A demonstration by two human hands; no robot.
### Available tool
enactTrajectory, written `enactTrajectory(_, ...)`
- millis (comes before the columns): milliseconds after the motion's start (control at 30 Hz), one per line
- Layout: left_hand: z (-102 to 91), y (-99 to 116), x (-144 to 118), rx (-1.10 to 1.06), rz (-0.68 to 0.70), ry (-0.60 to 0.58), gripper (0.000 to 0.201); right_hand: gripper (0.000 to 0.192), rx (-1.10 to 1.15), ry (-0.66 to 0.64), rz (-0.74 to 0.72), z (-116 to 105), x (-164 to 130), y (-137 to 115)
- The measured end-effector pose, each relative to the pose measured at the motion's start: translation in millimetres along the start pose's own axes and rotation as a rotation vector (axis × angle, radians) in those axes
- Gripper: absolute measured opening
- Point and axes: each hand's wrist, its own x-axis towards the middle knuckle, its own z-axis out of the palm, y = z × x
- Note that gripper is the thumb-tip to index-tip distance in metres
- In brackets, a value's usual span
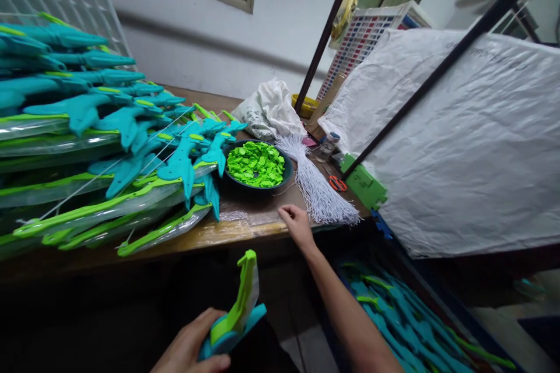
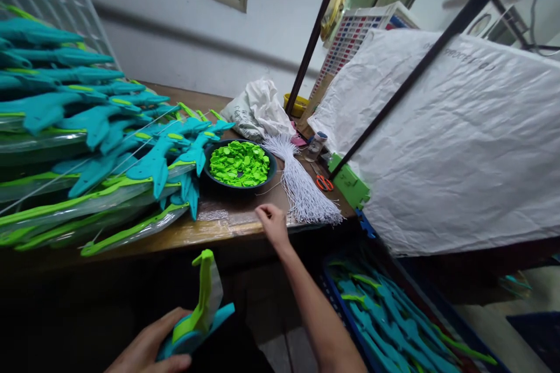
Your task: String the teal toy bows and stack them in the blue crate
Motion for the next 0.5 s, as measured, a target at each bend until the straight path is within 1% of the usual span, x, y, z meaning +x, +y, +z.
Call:
enactTrajectory(33,-5.0,5,1,-0.012,-0.005,0.028,0.081,0.029,-0.148,0.015,0.012,0,22,14)
enactTrajectory(67,-10.2,10,1,-0.024,-0.013,0.053,0.08,0.03,-0.236,0.007,0.008,1,41,27)
enactTrajectory(133,-20.3,19,-1,-0.035,-0.031,0.101,0.079,0.039,-0.347,-0.033,-0.029,5,74,46)
enactTrajectory(200,-28.3,26,-7,-0.026,-0.042,0.129,0.08,0.043,-0.451,-0.1,-0.072,7,100,60)
enactTrajectory(300,-35.6,33,-16,0.021,-0.055,0.103,0.085,0.039,-0.552,-0.198,-0.136,6,129,74)
enactTrajectory(367,-39.8,36,-19,0.018,-0.068,0.049,0.087,0.035,-0.595,-0.227,-0.192,0,139,81)
enactTrajectory(400,-42.9,37,-19,-0.018,-0.072,0.018,0.086,0.033,-0.609,-0.228,-0.222,-3,140,83)
enactTrajectory(467,-52.3,37,-17,-0.156,-0.067,-0.062,0.076,0.03,-0.616,-0.205,-0.285,-8,131,82)
enactTrajectory(500,-58.8,36,-15,-0.239,-0.064,-0.109,0.07,0.028,-0.607,-0.185,-0.323,-10,119,79)
